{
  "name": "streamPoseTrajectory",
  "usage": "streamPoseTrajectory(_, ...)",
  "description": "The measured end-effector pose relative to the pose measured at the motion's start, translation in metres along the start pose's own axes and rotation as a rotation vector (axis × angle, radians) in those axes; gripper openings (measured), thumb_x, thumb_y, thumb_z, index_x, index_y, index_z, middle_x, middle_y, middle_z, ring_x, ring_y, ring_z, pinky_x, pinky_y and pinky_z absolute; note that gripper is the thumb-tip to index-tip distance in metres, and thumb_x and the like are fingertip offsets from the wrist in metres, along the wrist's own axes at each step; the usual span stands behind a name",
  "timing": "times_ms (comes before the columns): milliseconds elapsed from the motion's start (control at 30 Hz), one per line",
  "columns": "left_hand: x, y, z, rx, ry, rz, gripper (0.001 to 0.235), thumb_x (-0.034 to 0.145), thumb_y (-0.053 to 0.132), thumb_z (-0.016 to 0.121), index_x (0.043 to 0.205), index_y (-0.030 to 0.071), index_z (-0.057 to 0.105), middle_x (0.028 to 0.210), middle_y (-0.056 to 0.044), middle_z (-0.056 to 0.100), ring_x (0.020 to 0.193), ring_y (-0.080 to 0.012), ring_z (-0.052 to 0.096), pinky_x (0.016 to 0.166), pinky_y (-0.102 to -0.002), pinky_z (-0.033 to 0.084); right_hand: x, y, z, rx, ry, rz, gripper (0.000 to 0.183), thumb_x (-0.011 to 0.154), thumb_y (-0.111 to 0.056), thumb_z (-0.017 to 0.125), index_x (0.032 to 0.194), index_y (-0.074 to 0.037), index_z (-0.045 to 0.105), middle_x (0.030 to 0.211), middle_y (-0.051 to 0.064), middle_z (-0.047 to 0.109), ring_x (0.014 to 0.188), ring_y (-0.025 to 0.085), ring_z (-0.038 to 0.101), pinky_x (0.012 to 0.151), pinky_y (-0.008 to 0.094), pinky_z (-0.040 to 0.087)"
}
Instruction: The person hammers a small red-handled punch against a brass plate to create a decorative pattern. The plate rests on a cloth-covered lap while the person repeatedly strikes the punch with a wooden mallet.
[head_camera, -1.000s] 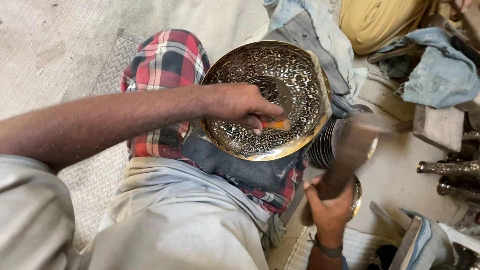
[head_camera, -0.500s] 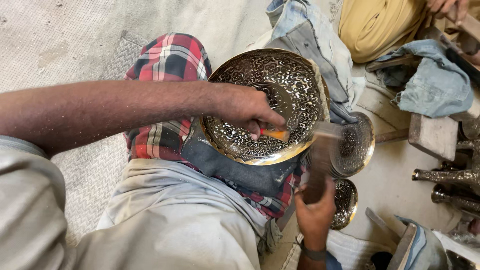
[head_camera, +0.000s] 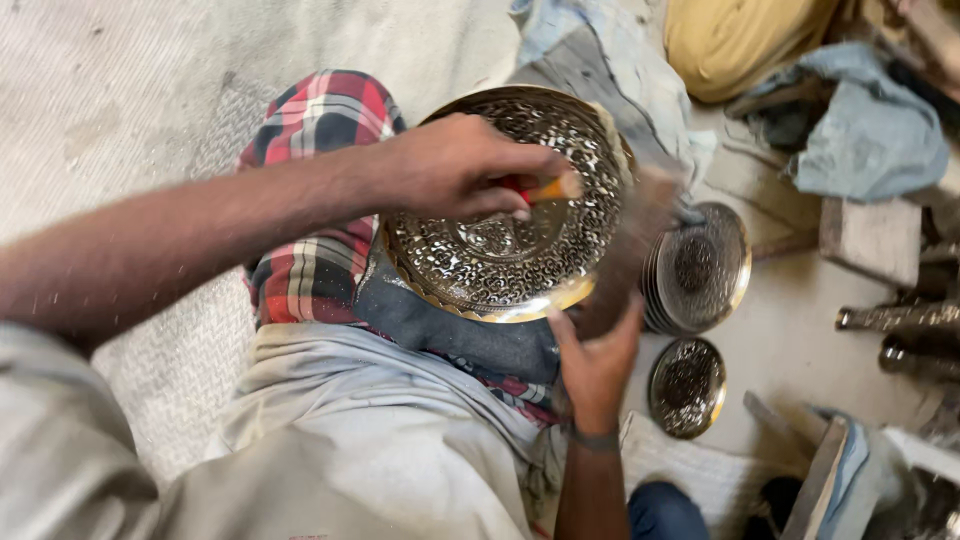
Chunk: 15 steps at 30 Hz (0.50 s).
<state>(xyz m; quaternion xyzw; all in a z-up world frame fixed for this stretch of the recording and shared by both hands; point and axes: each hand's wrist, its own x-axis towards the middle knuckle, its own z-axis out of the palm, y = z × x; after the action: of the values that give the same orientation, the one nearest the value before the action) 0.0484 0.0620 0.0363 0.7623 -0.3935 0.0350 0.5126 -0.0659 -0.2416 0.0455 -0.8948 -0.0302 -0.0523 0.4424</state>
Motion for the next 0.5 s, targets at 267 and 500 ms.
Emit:
streamPoseTrajectory(267, -0.022, 0.023, 0.065, -0.298, 0.274, -0.226, 0.053, 0.096, 0.015, 0.075, 0.143, 0.008, 0.052, 0.107, -0.009, 0.078, 0.099, -0.0221, 0.079, 0.086, -0.035, 0.063, 0.090, -0.021, -0.046, -0.271, -0.160, -0.239, 0.073, 0.081, -0.006, 0.090, 0.141, -0.001, 0.049, 0.124, 0.015, 0.068, 0.109, 0.023, 0.069, 0.099, 0.039, 0.056)
streamPoseTrajectory(500, -0.013, 0.006, 0.075, -0.159, 0.083, -0.118, 0.053, 0.094, 0.021, 0.076, 0.141, 0.011, 0.055, 0.100, -0.012, 0.077, 0.088, -0.0257, 0.078, 0.076, -0.038, 0.062, 0.042, -0.008, -0.073, -0.248, -0.072, -0.054, 0.063, 0.085, -0.002, 0.084, 0.138, -0.004, 0.049, 0.117, 0.011, 0.073, 0.108, 0.023, 0.071, 0.097, 0.036, 0.057)
